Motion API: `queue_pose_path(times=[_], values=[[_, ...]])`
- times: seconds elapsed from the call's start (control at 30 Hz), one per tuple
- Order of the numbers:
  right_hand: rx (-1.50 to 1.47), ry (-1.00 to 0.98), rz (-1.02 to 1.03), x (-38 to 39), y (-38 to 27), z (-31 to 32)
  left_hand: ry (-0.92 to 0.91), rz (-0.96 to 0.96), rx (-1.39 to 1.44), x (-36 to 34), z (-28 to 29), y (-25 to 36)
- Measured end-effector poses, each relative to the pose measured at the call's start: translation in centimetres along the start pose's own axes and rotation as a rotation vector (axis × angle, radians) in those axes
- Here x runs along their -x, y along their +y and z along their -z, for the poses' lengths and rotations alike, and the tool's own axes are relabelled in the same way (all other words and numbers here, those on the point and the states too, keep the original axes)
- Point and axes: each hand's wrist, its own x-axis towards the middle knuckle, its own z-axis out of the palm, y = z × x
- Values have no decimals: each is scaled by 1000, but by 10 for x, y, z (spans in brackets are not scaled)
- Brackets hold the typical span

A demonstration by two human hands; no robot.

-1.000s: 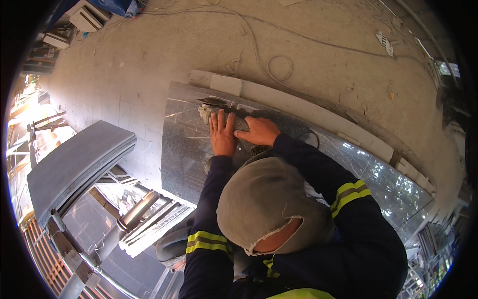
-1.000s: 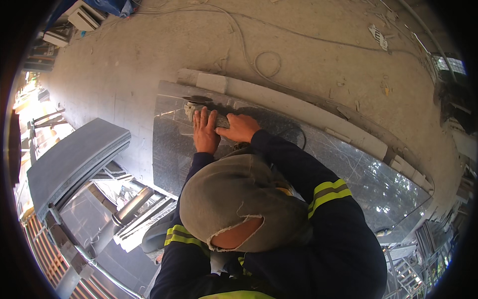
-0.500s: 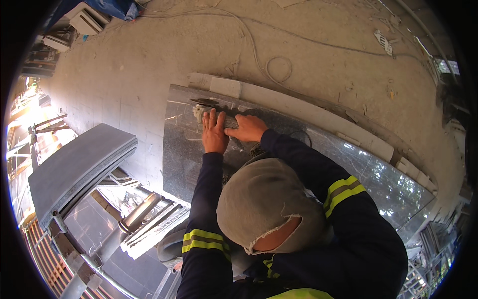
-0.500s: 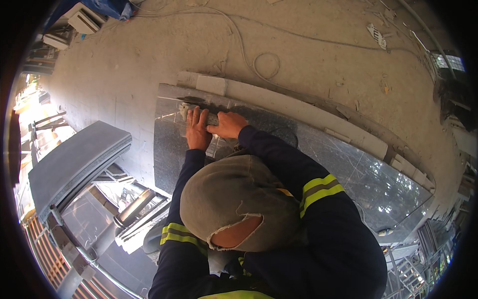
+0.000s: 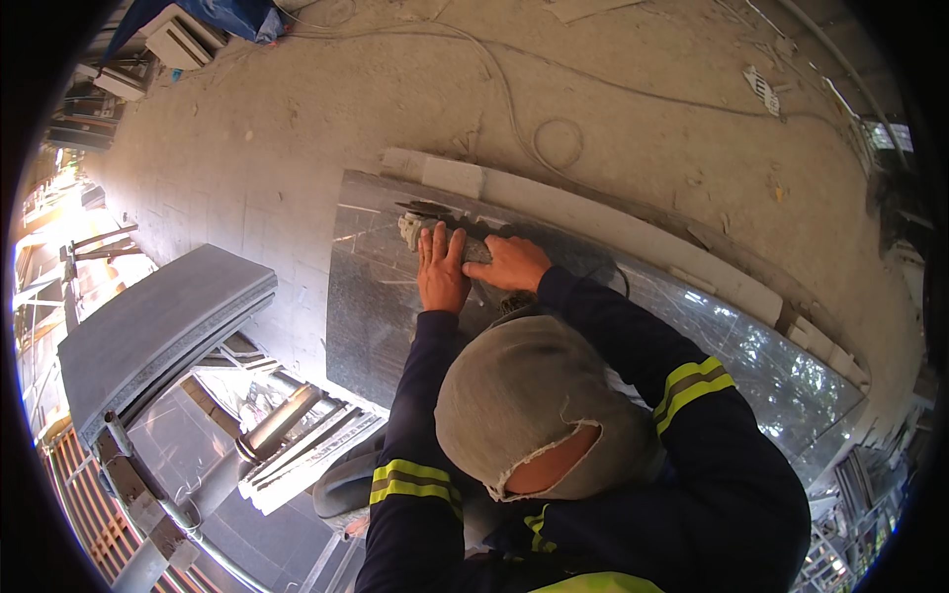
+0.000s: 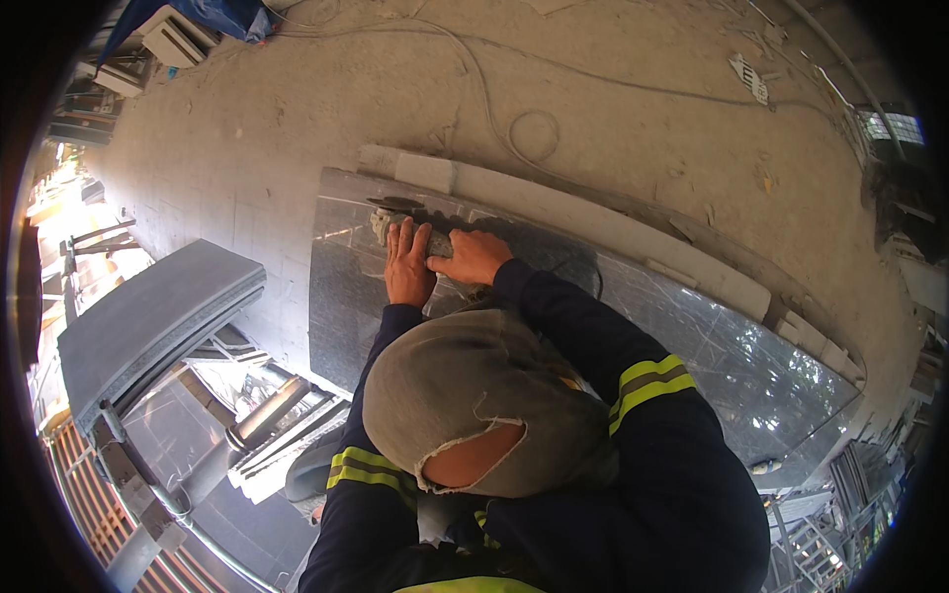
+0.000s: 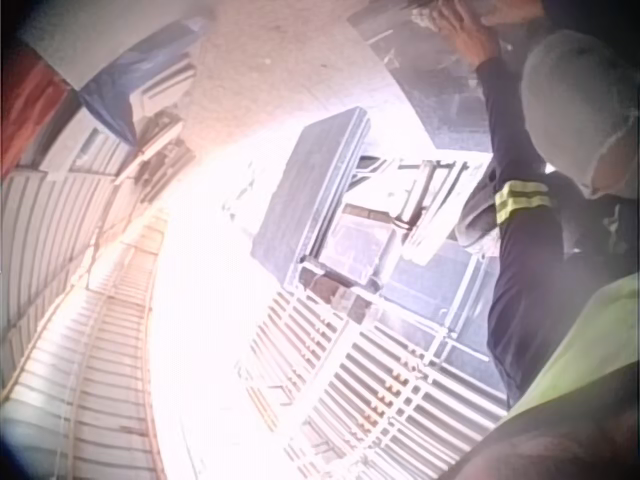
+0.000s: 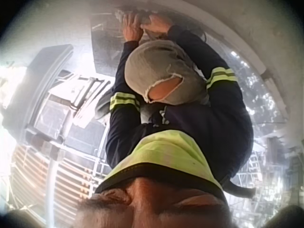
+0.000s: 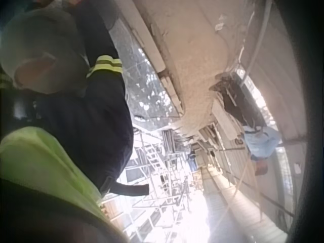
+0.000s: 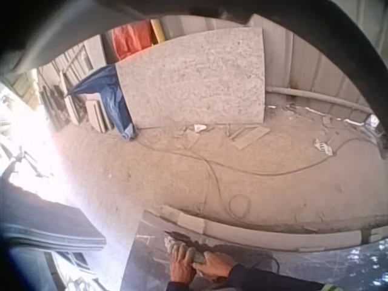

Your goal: The person uses an angle grinder to smooth the edge of a large stone slab resting on the floor. They hold the tool with both hands and move it along the slab's edge, generating dust.

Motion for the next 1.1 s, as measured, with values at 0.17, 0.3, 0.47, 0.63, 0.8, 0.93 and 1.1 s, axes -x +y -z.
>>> queue_pose_path(times=[0.17,0.3,0.47,0.63,0.8,0.93,1.1], values=[[-19,-25,6,-18,-7,-5,-27,19,-22,-9,2,-16],[5,-66,10,-27,-19,-3,-53,29,-20,-12,7,-28],[-5,-10,20,-27,-15,-7,-60,33,-11,-12,11,-22],[-11,46,28,-11,-8,-5,-47,21,-8,-6,10,-8],[11,-4,-12,3,-7,4,-26,-1,-2,0,4,-2],[3,16,19,-6,-4,-3,-27,5,0,-4,5,-6],[-5,-38,27,-22,-15,-4,-54,36,-9,-9,6,-22]])
